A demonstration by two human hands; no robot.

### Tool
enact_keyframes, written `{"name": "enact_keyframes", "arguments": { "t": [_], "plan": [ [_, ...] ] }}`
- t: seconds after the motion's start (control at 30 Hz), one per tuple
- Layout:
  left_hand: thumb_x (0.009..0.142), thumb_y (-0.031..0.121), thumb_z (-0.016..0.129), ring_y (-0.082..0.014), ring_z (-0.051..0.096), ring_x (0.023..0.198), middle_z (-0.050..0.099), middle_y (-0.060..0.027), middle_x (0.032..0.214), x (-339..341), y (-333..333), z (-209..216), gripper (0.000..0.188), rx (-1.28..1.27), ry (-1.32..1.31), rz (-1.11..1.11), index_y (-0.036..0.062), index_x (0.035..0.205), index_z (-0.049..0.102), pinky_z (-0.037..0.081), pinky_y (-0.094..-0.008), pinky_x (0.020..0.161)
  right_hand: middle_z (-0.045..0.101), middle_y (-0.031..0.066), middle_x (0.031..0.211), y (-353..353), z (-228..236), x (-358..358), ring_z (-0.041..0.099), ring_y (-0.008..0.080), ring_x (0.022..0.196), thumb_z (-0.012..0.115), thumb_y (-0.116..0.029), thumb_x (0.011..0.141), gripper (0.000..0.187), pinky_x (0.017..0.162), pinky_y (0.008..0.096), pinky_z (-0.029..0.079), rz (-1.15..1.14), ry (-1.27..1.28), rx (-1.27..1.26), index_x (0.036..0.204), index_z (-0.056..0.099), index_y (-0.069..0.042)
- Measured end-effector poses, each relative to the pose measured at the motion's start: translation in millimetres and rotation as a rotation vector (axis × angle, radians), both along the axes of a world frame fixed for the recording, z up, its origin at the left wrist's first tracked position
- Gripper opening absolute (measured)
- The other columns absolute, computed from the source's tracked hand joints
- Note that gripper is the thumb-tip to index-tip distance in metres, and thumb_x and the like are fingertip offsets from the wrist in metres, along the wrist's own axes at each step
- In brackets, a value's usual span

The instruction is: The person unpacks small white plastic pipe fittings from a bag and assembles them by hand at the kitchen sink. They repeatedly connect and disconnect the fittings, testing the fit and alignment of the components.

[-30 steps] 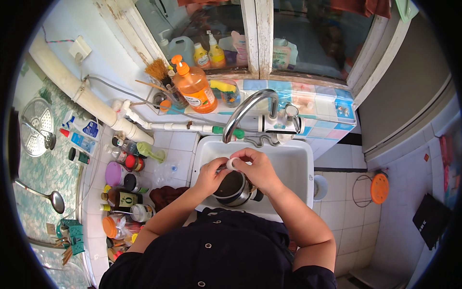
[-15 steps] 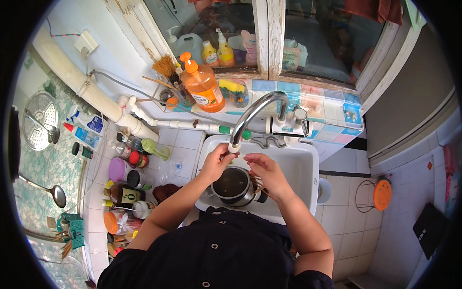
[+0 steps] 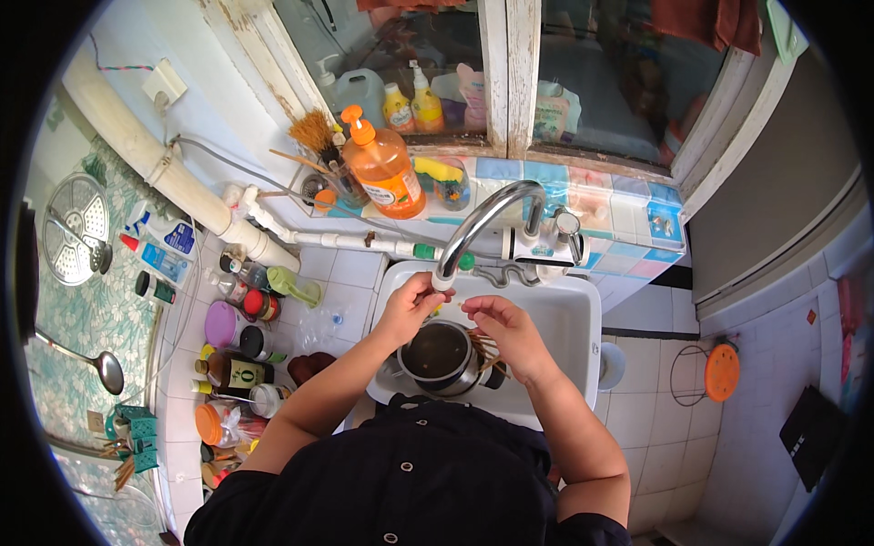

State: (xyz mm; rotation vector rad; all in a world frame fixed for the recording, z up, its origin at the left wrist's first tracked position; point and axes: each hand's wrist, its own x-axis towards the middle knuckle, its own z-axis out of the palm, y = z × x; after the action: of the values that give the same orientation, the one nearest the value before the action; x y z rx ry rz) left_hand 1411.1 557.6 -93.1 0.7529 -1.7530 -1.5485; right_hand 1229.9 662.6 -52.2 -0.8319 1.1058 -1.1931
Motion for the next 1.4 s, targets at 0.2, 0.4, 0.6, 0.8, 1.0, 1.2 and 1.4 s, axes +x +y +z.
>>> {"name": "enact_keyframes", "arguments": {
  "t": [0.2,0.4,0.6,0.8,1.0,1.2,1.4],
  "plan": [
    [0.092,0.007,0.052,-0.0128,0.058,0.094,0.062,-0.0065,0.100,1.1,-2.0,2.6,0.030,0.034,0.020,-0.063,0.0004,0.120,0.048,0.045,-0.0263,0.084,0.058,0.0054,0.109,-9.2,4.6,0.8,0.051,0.0122,0.103,0.052,-0.008,0.090,0.025,0.086,0.0268,0.042,-0.023,-0.021,-0.042,0.114,0.055,-0.002],
    [0.094,0.008,0.047,-0.0107,0.055,0.092,0.059,-0.0042,0.102,6.1,-3.0,-6.8,0.029,0.031,0.019,-0.153,0.0018,0.122,0.047,0.043,-0.0243,0.081,0.055,0.0065,0.116,-25.0,7.2,9.8,0.050,0.0143,0.109,0.054,-0.005,0.088,0.033,0.092,0.0293,0.040,-0.059,0.108,-0.193,0.120,0.052,-0.003],
    [0.094,0.007,0.047,-0.0130,0.055,0.096,0.058,-0.0057,0.099,6.7,3.4,-1.9,0.028,0.019,-0.076,-0.075,0.0009,0.121,0.046,0.044,-0.0281,0.084,0.054,0.0089,0.117,-34.1,1.0,22.9,0.051,0.0183,0.109,0.059,-0.006,0.086,0.034,0.090,0.0316,0.044,-0.080,0.158,-0.237,0.119,0.052,-0.003],
    [0.090,0.004,0.051,-0.0221,0.057,0.095,0.058,-0.0097,0.096,21.8,11.0,-2.9,0.028,-0.158,-0.190,-0.008,0.0026,0.117,0.050,0.045,-0.0318,0.083,0.053,0.0089,0.111,-15.0,17.2,28.5,0.051,0.0280,0.105,0.069,-0.003,0.071,0.031,0.087,0.0362,0.044,-0.150,0.996,-0.590,0.100,0.058,-0.007],
    [0.081,0.002,0.056,-0.0328,0.054,0.091,0.056,-0.0145,0.099,31.5,19.0,3.6,0.027,-0.626,-0.307,0.080,0.0010,0.109,0.054,0.044,-0.0376,0.080,0.050,0.0086,0.113,-14.2,18.0,25.9,0.049,0.0318,0.103,0.071,-0.007,0.069,0.031,0.082,0.0405,0.047,-0.073,1.121,-0.708,0.098,0.061,-0.011],
    [0.079,0.006,0.060,-0.0319,0.055,0.088,0.057,-0.0116,0.096,37.8,25.7,19.6,0.029,-0.731,-0.404,0.069,0.0010,0.107,0.056,0.043,-0.0391,0.078,0.050,0.0107,0.115,-7.7,16.9,28.8,0.045,0.0331,0.108,0.070,-0.010,0.074,0.025,0.087,0.0400,0.043,0.052,0.955,-0.624,0.097,0.060,-0.004],
    [0.076,0.008,0.062,-0.0263,0.056,0.082,0.057,-0.0080,0.090,40.2,30.3,25.8,0.030,-0.975,-0.526,0.116,0.0044,0.106,0.058,0.043,-0.0364,0.071,0.050,0.0111,0.112,-9.5,0.8,31.2,0.044,0.0317,0.106,0.069,-0.010,0.076,0.018,0.086,0.0373,0.041,0.030,0.782,-0.496,0.087,0.058,-0.001]
  ]
}}
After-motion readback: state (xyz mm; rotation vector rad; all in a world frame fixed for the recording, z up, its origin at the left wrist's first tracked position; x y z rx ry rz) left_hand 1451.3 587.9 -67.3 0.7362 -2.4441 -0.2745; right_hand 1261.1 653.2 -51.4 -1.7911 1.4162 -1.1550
